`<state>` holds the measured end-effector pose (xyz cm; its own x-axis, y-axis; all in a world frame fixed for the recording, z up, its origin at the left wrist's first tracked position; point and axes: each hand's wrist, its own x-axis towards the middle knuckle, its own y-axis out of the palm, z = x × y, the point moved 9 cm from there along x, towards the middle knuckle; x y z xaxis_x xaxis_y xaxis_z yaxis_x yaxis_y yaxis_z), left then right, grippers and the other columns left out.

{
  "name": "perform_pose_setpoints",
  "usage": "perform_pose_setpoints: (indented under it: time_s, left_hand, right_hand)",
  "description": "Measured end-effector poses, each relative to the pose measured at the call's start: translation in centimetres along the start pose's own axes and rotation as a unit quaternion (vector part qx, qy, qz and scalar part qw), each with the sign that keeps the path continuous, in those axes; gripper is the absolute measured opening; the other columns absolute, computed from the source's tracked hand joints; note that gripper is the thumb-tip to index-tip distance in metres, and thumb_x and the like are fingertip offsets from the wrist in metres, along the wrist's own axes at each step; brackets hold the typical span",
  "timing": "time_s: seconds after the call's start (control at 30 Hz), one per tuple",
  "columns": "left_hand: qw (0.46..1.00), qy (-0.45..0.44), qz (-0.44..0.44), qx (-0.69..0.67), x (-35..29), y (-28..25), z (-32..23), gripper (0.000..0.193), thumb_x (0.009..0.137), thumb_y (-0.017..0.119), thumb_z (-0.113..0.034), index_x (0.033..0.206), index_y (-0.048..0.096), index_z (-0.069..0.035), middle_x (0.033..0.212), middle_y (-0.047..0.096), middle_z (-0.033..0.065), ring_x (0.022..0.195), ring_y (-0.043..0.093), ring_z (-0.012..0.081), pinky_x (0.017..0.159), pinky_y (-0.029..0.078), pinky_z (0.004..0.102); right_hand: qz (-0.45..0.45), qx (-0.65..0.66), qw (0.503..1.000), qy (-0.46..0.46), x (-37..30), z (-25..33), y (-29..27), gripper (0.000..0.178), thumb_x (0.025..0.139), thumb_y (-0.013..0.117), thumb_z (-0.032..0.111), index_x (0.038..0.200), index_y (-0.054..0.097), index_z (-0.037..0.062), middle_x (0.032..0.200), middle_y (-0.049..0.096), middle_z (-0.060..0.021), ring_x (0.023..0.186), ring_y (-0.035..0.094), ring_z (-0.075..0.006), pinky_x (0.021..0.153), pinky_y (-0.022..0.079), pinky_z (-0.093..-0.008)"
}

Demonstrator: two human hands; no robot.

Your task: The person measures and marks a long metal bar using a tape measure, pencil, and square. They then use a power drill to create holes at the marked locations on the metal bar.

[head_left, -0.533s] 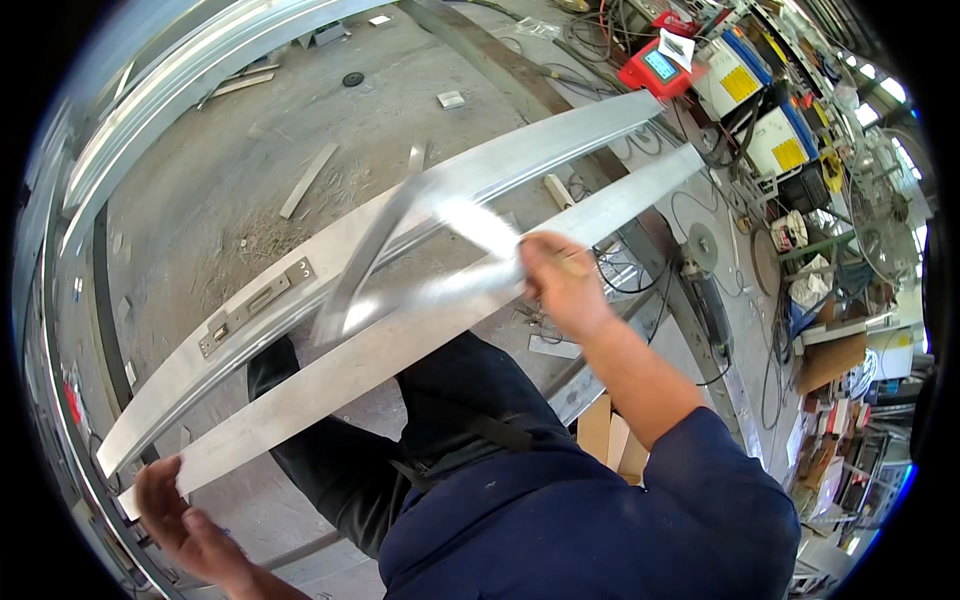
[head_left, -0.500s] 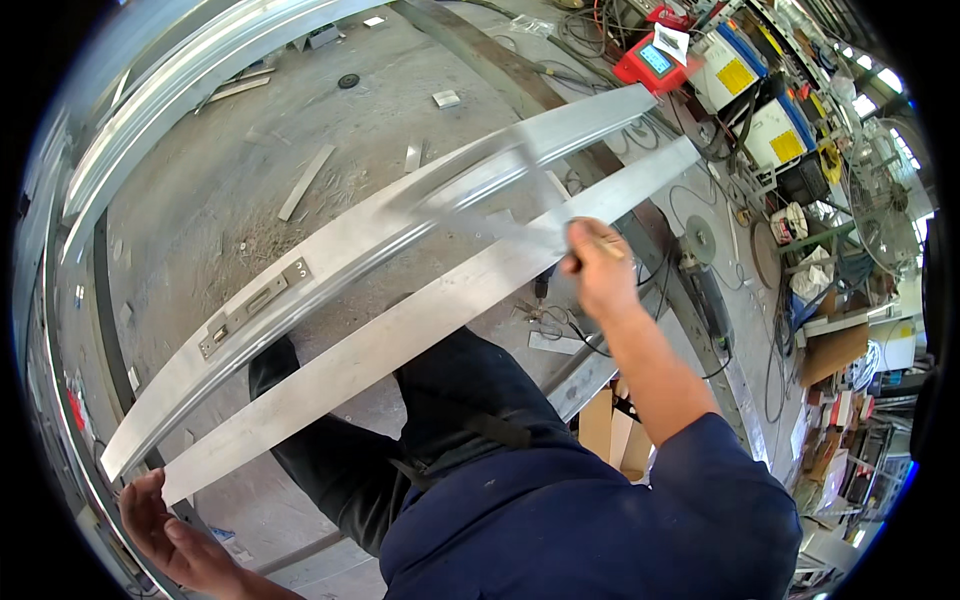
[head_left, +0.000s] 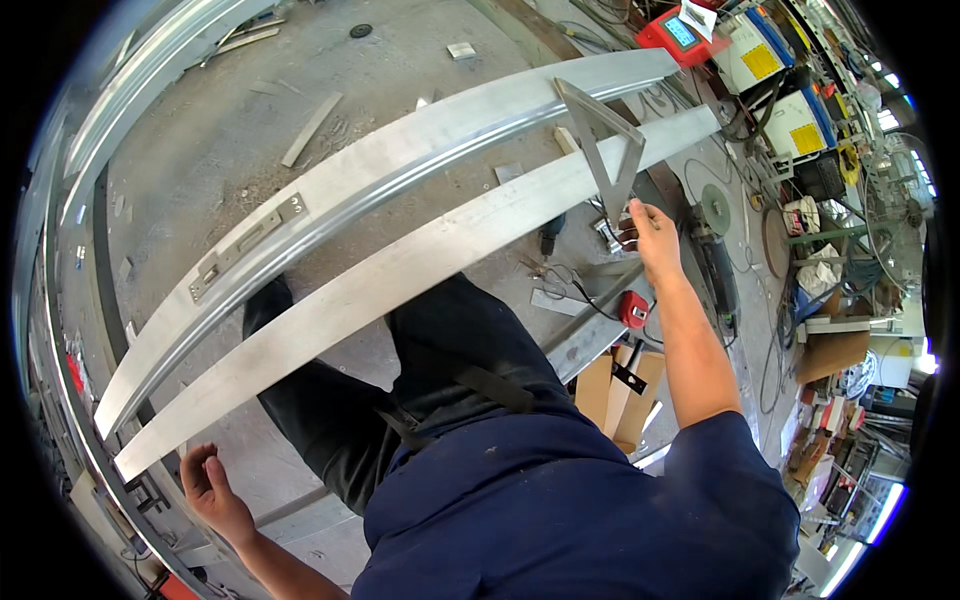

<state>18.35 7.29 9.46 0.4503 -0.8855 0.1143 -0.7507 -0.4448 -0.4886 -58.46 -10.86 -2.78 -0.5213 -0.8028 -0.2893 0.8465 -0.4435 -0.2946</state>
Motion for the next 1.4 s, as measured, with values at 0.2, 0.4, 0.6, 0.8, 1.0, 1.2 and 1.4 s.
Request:
perform_pose_setpoints:
  time_s: [0.2, 0.4, 0.6, 0.8, 1.0, 1.2, 1.4]
  left_hand:
    - [0.980, -0.173, -0.097, -0.002, -5.9, -4.9, 10.8, 0.017, 0.101, 0.069, -0.016, 0.107, 0.068, 0.000, 0.094, 0.069, 0.0052, 0.086, 0.063, 0.0124, 0.080, 0.052, 0.0272]
    - [0.966, -0.210, -0.152, -0.006, -7.6, -6.1, 12.9, 0.021, 0.099, 0.072, -0.018, 0.105, 0.068, 0.001, 0.089, 0.069, 0.0045, 0.081, 0.063, 0.0129, 0.075, 0.052, 0.0287]
    - [0.940, -0.272, -0.204, -0.019, -12.8, -6.0, 15.7, 0.042, 0.095, 0.076, -0.019, 0.127, 0.061, 0.004, 0.097, 0.071, 0.0073, 0.090, 0.064, 0.0143, 0.082, 0.052, 0.0298]
    - [0.859, -0.387, -0.330, 0.069, -24.3, -9.6, 18.4, 0.059, 0.093, 0.076, -0.026, 0.139, 0.055, 0.004, 0.099, 0.073, 0.0143, 0.090, 0.068, 0.0233, 0.084, 0.053, 0.0359]
    - [0.711, -0.624, -0.324, 0.026, -46.1, -3.7, 29.1, 0.061, 0.088, 0.080, -0.034, 0.133, 0.063, 0.004, 0.108, 0.075, 0.0223, 0.098, 0.072, 0.0339, 0.087, 0.056, 0.0421]
    - [0.678, -0.726, -0.115, -0.012, -56.5, 8.1, 31.7, 0.050, 0.087, 0.077, -0.042, 0.106, 0.077, 0.004, 0.106, 0.075, 0.0264, 0.102, 0.073, 0.0395, 0.092, 0.056, 0.0441]
    - [0.639, -0.765, -0.050, -0.065, -62.8, 16.3, 32.1, 0.049, 0.088, 0.075, -0.046, 0.100, 0.078, 0.002, 0.096, 0.076, 0.0211, 0.089, 0.072, 0.0342, 0.079, 0.056, 0.0425]
  right_hand:
    - [-0.142, -0.001, 0.982, -0.124, -0.4, -1.5, -8.5, 0.031, 0.107, 0.059, 0.027, 0.126, 0.065, 0.0035, 0.096, 0.074, -0.0100, 0.072, 0.065, -0.0144, 0.067, 0.054, -0.0303]
    - [0.019, -0.142, 0.932, -0.332, -3.9, 9.9, 4.3, 0.026, 0.105, 0.061, 0.011, 0.128, 0.060, -0.0007, 0.120, 0.070, -0.0138, 0.111, 0.067, -0.0220, 0.101, 0.051, -0.0350]
    - [0.170, -0.257, 0.790, -0.530, -11.4, 17.8, 21.0, 0.038, 0.098, 0.069, 0.010, 0.133, 0.060, 0.0007, 0.128, 0.069, -0.0157, 0.124, 0.064, -0.0305, 0.109, 0.045, -0.0398]
    - [0.275, -0.264, 0.759, -0.527, -14.0, 17.8, 29.5, 0.048, 0.096, 0.070, 0.010, 0.140, 0.056, -0.0013, 0.137, 0.064, -0.0195, 0.133, 0.059, -0.0337, 0.114, 0.041, -0.0411]
    - [0.374, -0.294, 0.703, -0.530, -16.6, 16.1, 34.4, 0.049, 0.099, 0.069, 0.016, 0.141, 0.054, -0.0029, 0.139, 0.063, -0.0218, 0.133, 0.059, -0.0341, 0.115, 0.040, -0.0418]
    - [0.411, -0.308, 0.649, -0.561, -19.4, 17.0, 37.9, 0.048, 0.102, 0.066, 0.018, 0.142, 0.052, -0.0035, 0.140, 0.061, -0.0227, 0.136, 0.056, -0.0342, 0.116, 0.039, -0.0424]
    - [0.418, -0.347, 0.618, -0.568, -22.6, 17.8, 40.9, 0.047, 0.102, 0.065, 0.018, 0.142, 0.052, -0.0032, 0.141, 0.061, -0.0208, 0.136, 0.056, -0.0334, 0.116, 0.038, -0.0424]
